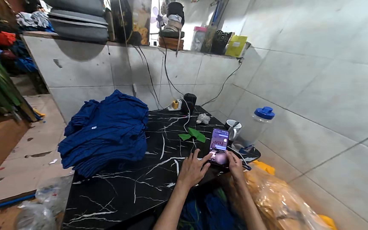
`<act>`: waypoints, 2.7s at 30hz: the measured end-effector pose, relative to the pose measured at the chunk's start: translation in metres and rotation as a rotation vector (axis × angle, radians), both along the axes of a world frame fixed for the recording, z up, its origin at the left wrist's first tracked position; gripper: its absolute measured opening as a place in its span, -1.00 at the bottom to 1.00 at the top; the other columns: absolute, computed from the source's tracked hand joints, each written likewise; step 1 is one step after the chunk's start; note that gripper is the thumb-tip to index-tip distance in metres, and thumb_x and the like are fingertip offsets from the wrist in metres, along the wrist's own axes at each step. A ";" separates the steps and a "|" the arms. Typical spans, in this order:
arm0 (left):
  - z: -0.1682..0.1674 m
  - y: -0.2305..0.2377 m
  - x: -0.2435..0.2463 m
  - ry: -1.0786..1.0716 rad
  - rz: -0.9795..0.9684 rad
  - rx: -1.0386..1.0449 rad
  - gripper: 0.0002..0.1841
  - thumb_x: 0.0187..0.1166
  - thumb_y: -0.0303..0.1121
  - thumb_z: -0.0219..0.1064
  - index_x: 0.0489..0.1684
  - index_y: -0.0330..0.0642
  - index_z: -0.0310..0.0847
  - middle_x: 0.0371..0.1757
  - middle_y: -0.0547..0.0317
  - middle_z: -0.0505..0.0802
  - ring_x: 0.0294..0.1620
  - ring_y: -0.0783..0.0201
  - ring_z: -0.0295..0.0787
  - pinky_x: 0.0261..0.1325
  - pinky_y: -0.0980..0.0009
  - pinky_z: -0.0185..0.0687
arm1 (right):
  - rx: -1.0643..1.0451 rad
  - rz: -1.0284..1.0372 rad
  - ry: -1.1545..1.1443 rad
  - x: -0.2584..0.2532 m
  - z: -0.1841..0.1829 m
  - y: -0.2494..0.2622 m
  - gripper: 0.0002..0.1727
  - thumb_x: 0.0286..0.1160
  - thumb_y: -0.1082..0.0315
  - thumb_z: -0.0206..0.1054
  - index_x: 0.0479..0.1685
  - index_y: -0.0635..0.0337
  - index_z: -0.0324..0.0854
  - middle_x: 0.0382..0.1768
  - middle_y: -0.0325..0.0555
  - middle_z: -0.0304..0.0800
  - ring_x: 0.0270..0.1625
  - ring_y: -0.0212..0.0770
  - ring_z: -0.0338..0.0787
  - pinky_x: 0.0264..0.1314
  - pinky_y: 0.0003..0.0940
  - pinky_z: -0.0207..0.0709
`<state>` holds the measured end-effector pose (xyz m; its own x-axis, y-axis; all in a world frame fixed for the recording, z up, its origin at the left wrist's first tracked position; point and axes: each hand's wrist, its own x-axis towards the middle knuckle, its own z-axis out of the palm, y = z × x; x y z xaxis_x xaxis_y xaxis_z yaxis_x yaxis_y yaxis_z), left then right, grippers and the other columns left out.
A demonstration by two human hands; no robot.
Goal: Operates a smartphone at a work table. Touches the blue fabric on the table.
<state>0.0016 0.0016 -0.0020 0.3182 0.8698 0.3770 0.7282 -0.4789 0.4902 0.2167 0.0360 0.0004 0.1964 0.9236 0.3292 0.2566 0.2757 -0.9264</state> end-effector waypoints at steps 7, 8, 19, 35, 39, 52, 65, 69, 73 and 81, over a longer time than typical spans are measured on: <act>0.000 0.000 -0.001 -0.058 0.003 -0.004 -0.52 0.81 0.15 -0.07 0.69 0.62 0.39 0.65 -0.06 0.53 0.34 -0.06 0.70 0.25 -0.04 0.67 | -0.080 0.269 -0.043 0.029 -0.002 0.002 -0.49 0.36 0.29 0.50 0.31 0.28 0.62 0.09 -0.03 0.87 0.09 -0.23 0.87 0.22 -0.29 0.76; 0.001 0.000 -0.001 -0.061 0.002 -0.008 -0.52 0.81 0.15 -0.07 0.69 0.62 0.39 0.65 -0.07 0.53 0.34 -0.05 0.70 0.25 -0.04 0.67 | -0.091 0.306 -0.030 0.031 0.000 0.001 -0.40 0.25 0.28 0.57 0.35 0.26 0.60 0.12 -0.02 0.86 0.12 -0.19 0.87 0.23 -0.27 0.77; -0.001 0.001 -0.001 -0.072 0.015 0.025 -0.52 0.82 0.13 -0.08 0.68 0.60 0.41 0.63 -0.09 0.53 0.32 -0.03 0.71 0.20 0.00 0.71 | -0.098 0.376 0.052 0.032 -0.002 0.000 -0.24 0.02 0.40 0.67 0.41 0.28 0.54 0.12 0.05 0.86 0.09 -0.11 0.88 0.19 -0.24 0.79; 0.002 -0.002 -0.001 -0.109 0.116 0.034 -0.52 0.84 0.06 -0.05 0.66 0.33 0.48 0.51 -0.04 0.63 0.16 0.02 0.79 0.11 0.05 0.76 | -0.085 0.382 0.046 0.031 -0.003 0.000 -0.26 0.02 0.46 0.65 0.40 0.28 0.54 0.12 0.05 0.85 0.08 -0.11 0.88 0.17 -0.23 0.80; 0.003 -0.002 -0.001 -0.112 0.125 0.019 -0.51 0.83 0.06 -0.04 0.65 0.29 0.49 0.49 -0.04 0.64 0.17 0.02 0.79 0.11 0.05 0.76 | -0.084 0.373 0.035 0.031 -0.003 0.000 -0.25 0.01 0.48 0.64 0.40 0.27 0.54 0.10 0.04 0.86 0.06 -0.12 0.89 0.16 -0.24 0.80; 0.002 -0.001 -0.001 -0.093 0.151 0.025 -0.48 0.83 0.09 -0.05 0.63 0.17 0.50 0.45 -0.01 0.65 0.16 0.05 0.79 0.10 0.10 0.76 | -0.062 0.197 -0.083 0.008 -0.004 -0.007 -0.06 -0.02 0.14 0.75 0.51 0.19 0.42 0.09 -0.04 0.86 0.09 -0.24 0.88 0.19 -0.29 0.78; 0.007 -0.001 -0.001 -0.094 0.128 -0.007 -0.47 0.82 0.06 -0.02 0.61 0.05 0.52 0.49 -0.02 0.65 0.27 0.02 0.76 0.23 0.08 0.72 | -0.059 0.091 -0.013 0.007 -0.001 0.002 -0.66 0.68 0.44 0.24 0.34 0.39 0.57 0.04 0.05 0.82 -0.03 -0.34 0.80 0.10 -0.39 0.67; 0.010 -0.003 -0.006 -0.206 0.099 0.001 -0.50 0.81 0.03 0.01 0.55 0.02 0.56 0.47 0.00 0.68 0.31 0.05 0.76 0.33 0.10 0.70 | -0.067 0.079 0.035 0.007 0.000 0.002 -0.66 0.70 0.45 0.08 0.31 0.41 0.58 -0.17 -0.07 0.77 -0.29 -0.44 0.67 -0.15 -0.51 0.57; 0.041 -0.005 -0.043 -0.258 0.165 0.007 -0.52 0.79 0.02 0.09 0.50 0.00 0.60 0.46 0.03 0.70 0.27 0.07 0.78 0.33 0.05 0.70 | -0.056 0.055 0.073 0.003 0.001 0.004 -0.71 0.67 0.46 0.07 0.14 0.40 0.63 -0.30 -0.16 0.74 -0.36 -0.48 0.67 -0.22 -0.54 0.57; 0.145 -0.010 -0.230 -0.077 0.505 0.137 -0.53 0.79 -0.10 0.17 0.55 -0.17 0.50 0.52 -0.26 0.61 0.48 -0.31 0.57 0.45 -0.31 0.46 | -0.027 -0.008 0.083 -0.006 0.003 0.001 -0.74 0.75 0.43 0.06 -0.08 0.35 0.67 -0.41 -0.21 0.70 -0.39 -0.50 0.65 -0.23 -0.56 0.57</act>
<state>-0.2284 -0.0083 0.1434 -0.1612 0.8488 0.5036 0.8492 -0.1407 0.5090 0.2111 0.0373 0.0035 0.2292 0.9303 0.2865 0.1803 0.2487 -0.9517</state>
